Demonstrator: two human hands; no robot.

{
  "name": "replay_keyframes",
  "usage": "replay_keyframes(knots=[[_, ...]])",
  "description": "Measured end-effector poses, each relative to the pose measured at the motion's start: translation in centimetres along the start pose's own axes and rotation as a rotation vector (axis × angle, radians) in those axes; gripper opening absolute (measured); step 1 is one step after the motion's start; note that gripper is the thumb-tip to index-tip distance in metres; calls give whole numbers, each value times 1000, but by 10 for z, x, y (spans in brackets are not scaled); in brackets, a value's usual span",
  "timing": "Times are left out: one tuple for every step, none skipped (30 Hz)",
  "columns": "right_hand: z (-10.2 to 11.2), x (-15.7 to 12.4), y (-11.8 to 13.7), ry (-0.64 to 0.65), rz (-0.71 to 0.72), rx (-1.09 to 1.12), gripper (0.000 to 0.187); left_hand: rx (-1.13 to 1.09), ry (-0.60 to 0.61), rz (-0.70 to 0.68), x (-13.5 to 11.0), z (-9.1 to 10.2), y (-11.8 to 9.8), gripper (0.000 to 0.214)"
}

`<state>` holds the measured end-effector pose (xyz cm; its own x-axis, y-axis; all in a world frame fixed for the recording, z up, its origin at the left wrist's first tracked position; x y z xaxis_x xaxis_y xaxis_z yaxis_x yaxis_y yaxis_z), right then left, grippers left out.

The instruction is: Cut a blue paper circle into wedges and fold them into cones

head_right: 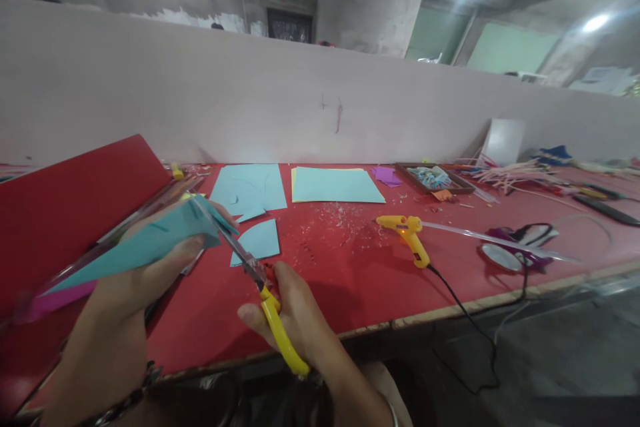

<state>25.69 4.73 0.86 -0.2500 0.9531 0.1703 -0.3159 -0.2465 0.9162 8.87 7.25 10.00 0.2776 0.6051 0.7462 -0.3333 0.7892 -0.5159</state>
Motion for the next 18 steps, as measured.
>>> replay_keyframes(knots=[[0,0,0,-2,10,16,49,-17,6,-19,1,-1,-2,24],[0,1,-1,-4,19,30,48,-42,5,-32,2,-1,-2,24],[0,1,-1,-3,27,43,47,-70,-3,-37,3,-3,-3,24],[0,1,-1,1,31,54,46,-94,-11,-35,2,-4,-2,22],[0,1,-1,9,29,63,46,-113,-18,-22,2,-6,0,21],[0,1,0,16,23,72,46,-133,-20,-1,1,-8,2,19],[0,1,1,23,15,81,46,-151,-23,32,-1,-10,5,18],[1,0,3,25,9,89,46,-169,-30,64,-2,-12,9,17],[1,0,5,26,4,96,47,-184,-43,91,-4,-15,12,17],[2,-1,6,25,-2,102,47,-190,-60,116,-5,-16,15,16],[2,-2,8,26,-11,107,47,-193,-81,128,-6,-18,18,16],[2,-2,9,29,-20,111,48,-192,-94,133,-7,-19,20,16],[3,-2,10,33,-31,116,48,-192,-104,133,-7,-20,21,17],[3,-2,10,36,-43,120,47,-190,-108,130,-7,-20,22,17],[3,-2,10,41,-56,121,46,-184,-107,120,-6,-20,22,17],[4,-2,10,44,-68,122,45,-174,-102,105,-5,-20,22,17],[4,-1,10,50,-80,123,43,-159,-93,85,-5,-20,22,16],[4,0,10,56,-92,126,41,-142,-80,60,-4,-19,21,16]])
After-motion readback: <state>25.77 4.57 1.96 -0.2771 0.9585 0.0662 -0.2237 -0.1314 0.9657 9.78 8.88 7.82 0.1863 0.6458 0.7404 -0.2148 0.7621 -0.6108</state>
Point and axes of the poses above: each hand's wrist, its own x-axis towards the middle knuckle, its own z-axis out of the back of the hand, y = z × x, the point moved 1 cm from there along x, towards the middle knuckle, and after that the axes turned 6 degrees about -z, right-handed, at the moved point
